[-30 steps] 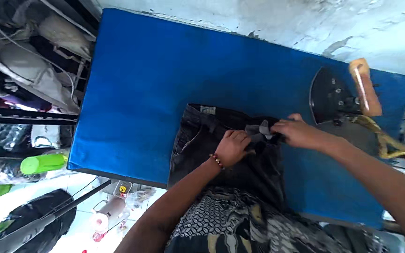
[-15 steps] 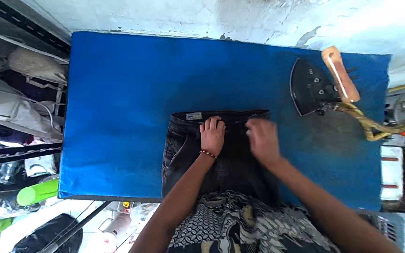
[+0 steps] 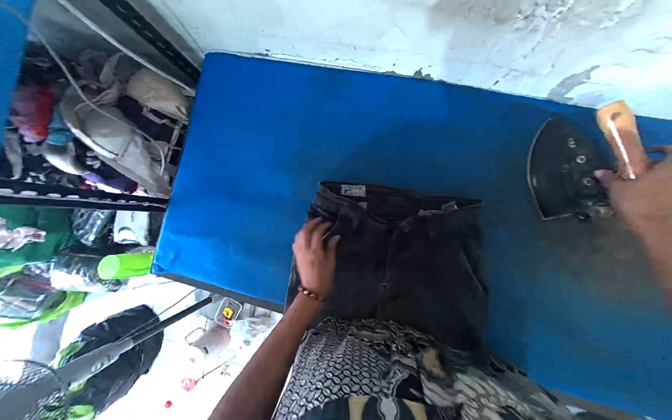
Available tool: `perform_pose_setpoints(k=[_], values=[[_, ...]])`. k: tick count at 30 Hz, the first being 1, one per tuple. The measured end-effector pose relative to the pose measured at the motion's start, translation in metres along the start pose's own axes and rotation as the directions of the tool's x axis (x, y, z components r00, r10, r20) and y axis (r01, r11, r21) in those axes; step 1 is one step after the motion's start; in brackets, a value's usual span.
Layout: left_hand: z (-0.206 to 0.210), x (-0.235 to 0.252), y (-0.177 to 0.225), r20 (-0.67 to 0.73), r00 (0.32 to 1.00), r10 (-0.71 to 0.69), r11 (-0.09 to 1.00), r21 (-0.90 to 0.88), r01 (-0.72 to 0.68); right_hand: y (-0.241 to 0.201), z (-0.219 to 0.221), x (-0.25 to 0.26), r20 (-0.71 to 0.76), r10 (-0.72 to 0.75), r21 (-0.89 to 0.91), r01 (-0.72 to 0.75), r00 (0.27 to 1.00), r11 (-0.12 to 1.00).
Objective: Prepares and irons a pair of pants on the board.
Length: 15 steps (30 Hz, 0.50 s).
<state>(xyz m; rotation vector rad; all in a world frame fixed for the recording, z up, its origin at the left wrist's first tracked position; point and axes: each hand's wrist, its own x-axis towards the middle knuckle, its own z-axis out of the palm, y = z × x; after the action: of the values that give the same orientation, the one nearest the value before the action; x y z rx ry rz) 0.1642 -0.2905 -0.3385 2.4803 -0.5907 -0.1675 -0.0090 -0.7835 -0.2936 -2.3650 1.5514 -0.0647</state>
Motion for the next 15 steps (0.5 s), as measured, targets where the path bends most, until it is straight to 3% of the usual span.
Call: perform_pose_setpoints(k=[3, 5, 8, 11, 13, 15], values=[[-0.019, -0.018, -0.038, 0.027, 0.97, -0.241, 0.969, -0.055, 0.242, 0.001, -0.002, 0.017, 0.132, 0.141, 0.239, -0.169, 0.981, 0.956], [-0.025, -0.026, -0.046, 0.102, 0.958, -0.268, 0.954, -0.11, 0.279, 0.0, -0.016, 0.008, 0.315, 0.121, 0.422, -0.253, 0.941, 0.871], [-0.037, -0.021, -0.052, 0.233, 0.946, -0.225, 0.959, -0.117, 0.257, -0.037, -0.047, -0.048, 0.418, 0.113, 0.376, -0.284, 0.902, 0.882], [-0.045, -0.014, -0.059, 0.335, 0.917, -0.218, 0.961, -0.092, 0.262, -0.064, -0.051, -0.131, 0.438, -0.076, 0.208, -0.019, 0.896, 0.978], [-0.047, -0.007, -0.061, 0.383, 0.897, -0.222, 0.961, -0.067, 0.267, -0.094, -0.023, -0.185, 0.482, -0.213, 0.041, 0.221, 0.85, 0.974], [-0.046, -0.003, -0.064, 0.396, 0.885, -0.244, 0.958, -0.042, 0.283, -0.131, 0.02, -0.221, 0.583, -0.239, -0.098, 0.359, 0.777, 0.928]])
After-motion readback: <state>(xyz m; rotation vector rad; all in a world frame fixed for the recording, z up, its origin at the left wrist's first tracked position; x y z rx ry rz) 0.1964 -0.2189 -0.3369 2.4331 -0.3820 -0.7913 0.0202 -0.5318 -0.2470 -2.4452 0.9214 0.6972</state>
